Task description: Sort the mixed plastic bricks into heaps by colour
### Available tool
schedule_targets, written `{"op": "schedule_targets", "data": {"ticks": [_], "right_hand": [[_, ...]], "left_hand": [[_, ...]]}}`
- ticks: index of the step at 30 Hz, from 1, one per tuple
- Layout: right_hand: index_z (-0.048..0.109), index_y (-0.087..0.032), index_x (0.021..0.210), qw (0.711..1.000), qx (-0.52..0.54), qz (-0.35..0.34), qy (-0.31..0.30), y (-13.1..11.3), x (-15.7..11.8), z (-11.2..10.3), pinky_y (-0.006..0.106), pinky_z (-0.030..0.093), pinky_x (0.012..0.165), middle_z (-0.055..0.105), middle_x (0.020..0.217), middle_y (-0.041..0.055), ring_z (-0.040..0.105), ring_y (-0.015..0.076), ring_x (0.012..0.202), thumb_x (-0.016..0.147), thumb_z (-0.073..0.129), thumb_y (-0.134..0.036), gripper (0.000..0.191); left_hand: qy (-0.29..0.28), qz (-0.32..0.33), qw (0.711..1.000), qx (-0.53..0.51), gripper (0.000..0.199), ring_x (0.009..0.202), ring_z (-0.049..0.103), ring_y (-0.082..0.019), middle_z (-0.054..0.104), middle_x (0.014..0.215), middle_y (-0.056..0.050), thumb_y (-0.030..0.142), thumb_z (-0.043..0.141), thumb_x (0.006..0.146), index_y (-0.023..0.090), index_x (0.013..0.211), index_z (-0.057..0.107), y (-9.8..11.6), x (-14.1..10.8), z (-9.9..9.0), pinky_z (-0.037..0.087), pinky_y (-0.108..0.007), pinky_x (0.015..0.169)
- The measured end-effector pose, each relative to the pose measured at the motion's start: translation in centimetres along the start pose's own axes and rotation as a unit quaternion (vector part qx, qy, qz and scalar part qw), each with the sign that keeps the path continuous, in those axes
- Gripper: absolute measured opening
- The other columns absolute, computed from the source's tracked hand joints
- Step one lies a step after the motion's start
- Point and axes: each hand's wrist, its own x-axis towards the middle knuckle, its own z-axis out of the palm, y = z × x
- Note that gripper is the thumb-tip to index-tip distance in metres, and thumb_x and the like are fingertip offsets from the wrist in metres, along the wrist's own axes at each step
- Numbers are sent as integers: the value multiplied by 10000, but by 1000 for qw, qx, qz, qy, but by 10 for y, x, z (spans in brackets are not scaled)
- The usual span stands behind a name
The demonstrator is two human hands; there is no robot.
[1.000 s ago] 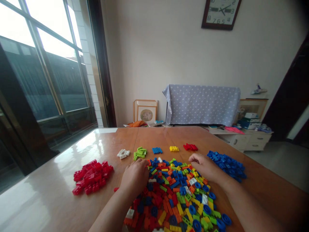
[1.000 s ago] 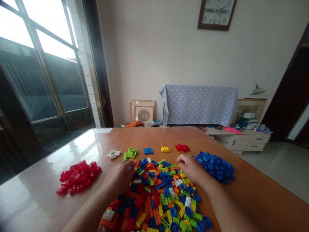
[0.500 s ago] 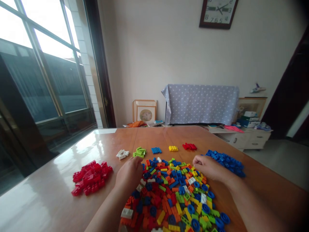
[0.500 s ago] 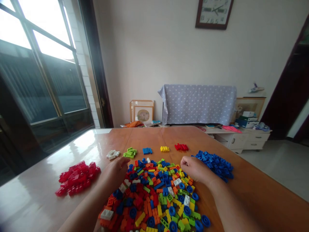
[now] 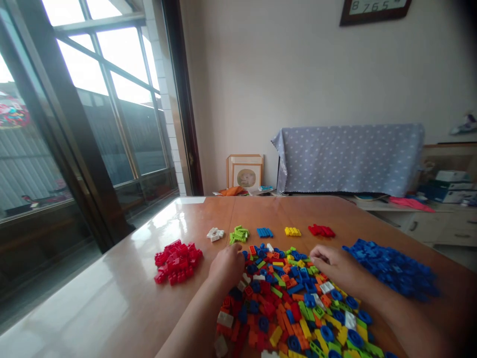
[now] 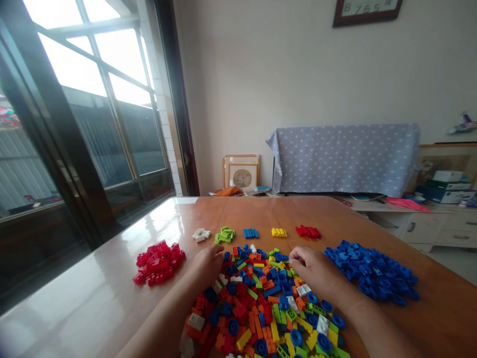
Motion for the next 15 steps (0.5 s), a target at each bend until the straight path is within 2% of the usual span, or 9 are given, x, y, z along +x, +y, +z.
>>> {"op": "schedule_targets", "data": {"ticks": [3, 6, 15], "right_hand": [[641, -223, 849, 1000, 0, -7, 1, 1, 1, 4, 260, 398, 620, 663, 741, -1, 597, 179, 699, 925, 472, -408, 261], [649, -229, 865, 1000, 2, -12, -5, -1, 1, 6, 267, 414, 638, 682, 766, 6, 614, 187, 720, 929, 468, -417, 268], [665, -233, 837, 1000, 13, -9, -11, -3, 2, 9, 275, 428, 627, 685, 744, 15, 618, 196, 706, 898, 502, -466, 290]], "left_hand": [[-12, 50, 998, 22, 283, 1050, 669, -254, 741, 1103, -97, 320, 444, 938, 237, 1059, 686, 6, -4, 5, 479, -300, 836], [-29, 106, 994, 25, 294, 1022, 659, -263, 724, 1096, -105, 416, 463, 944, 229, 1018, 678, 15, -13, 6, 481, -306, 819], [-58, 184, 981, -11, 404, 1124, 594, -293, 649, 1251, -111, 505, 510, 917, 255, 1183, 682, 33, -31, 2, 481, -382, 957]]}}
